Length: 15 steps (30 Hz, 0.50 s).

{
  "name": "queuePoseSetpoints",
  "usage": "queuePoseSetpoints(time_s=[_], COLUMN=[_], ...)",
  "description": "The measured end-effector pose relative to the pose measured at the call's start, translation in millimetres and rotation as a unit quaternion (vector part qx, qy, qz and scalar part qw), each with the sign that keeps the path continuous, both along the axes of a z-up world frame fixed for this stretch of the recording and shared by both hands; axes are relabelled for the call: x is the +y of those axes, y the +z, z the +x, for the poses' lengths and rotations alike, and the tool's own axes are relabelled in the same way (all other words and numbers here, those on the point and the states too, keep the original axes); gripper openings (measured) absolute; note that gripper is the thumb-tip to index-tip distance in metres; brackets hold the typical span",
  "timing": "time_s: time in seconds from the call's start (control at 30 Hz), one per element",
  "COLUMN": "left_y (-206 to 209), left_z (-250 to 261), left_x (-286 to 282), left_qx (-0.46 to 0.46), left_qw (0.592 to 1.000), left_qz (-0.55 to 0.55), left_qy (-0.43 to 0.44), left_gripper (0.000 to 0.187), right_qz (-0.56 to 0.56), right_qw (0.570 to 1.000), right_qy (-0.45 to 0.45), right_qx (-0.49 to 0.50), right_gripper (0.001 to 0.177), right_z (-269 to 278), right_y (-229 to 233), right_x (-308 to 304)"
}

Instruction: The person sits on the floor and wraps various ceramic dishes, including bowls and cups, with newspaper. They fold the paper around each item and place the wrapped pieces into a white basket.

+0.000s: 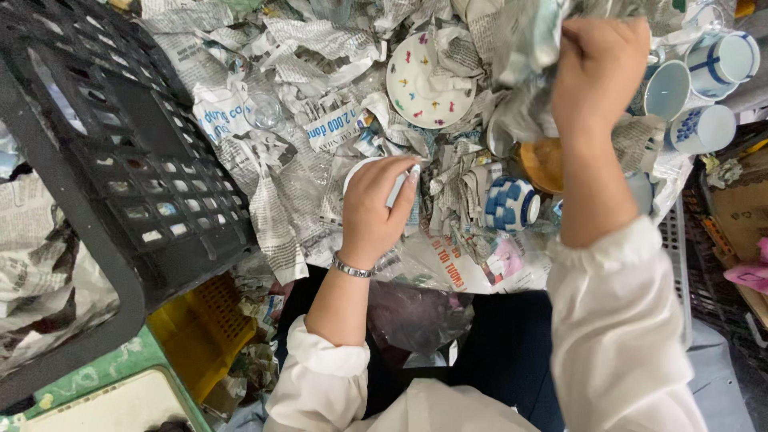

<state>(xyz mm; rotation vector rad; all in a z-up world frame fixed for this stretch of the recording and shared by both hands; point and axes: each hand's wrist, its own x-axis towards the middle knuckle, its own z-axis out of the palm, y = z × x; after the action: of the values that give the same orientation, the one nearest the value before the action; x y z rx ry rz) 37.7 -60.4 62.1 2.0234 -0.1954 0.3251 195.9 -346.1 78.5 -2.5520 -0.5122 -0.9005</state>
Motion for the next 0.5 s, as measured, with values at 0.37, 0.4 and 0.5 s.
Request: queuePoseSetpoints(time_s=[0.37, 0.4, 0.5], left_y=[-29.6, -33.9, -46.0], left_z=[-3.7, -3.7, -6.6], left_x=[-19.5, -20.0, -17.5], left_qx=[0.135, 0.147, 0.18], left_qw=[0.961, 0.939, 0.95], left_qz=[-0.222, -0.286, -0.236], left_qy=[-0.091, -0.119, -0.097], left_gripper=[0.059, 0.067, 0.077], right_qz=[0.17, 0.197, 0.253], right_qw=[0.982, 0.976, 0.956], right_qy=[0.023, 0.056, 0.128], right_qx=[0.082, 0.076, 0.073], right_gripper=[0.02, 0.019, 0.02], right_z=[-163.8, -173.0, -189.3], right_y=[16.5, 19.3, 20.6], right_x=[50.6, 57.2, 75.6])
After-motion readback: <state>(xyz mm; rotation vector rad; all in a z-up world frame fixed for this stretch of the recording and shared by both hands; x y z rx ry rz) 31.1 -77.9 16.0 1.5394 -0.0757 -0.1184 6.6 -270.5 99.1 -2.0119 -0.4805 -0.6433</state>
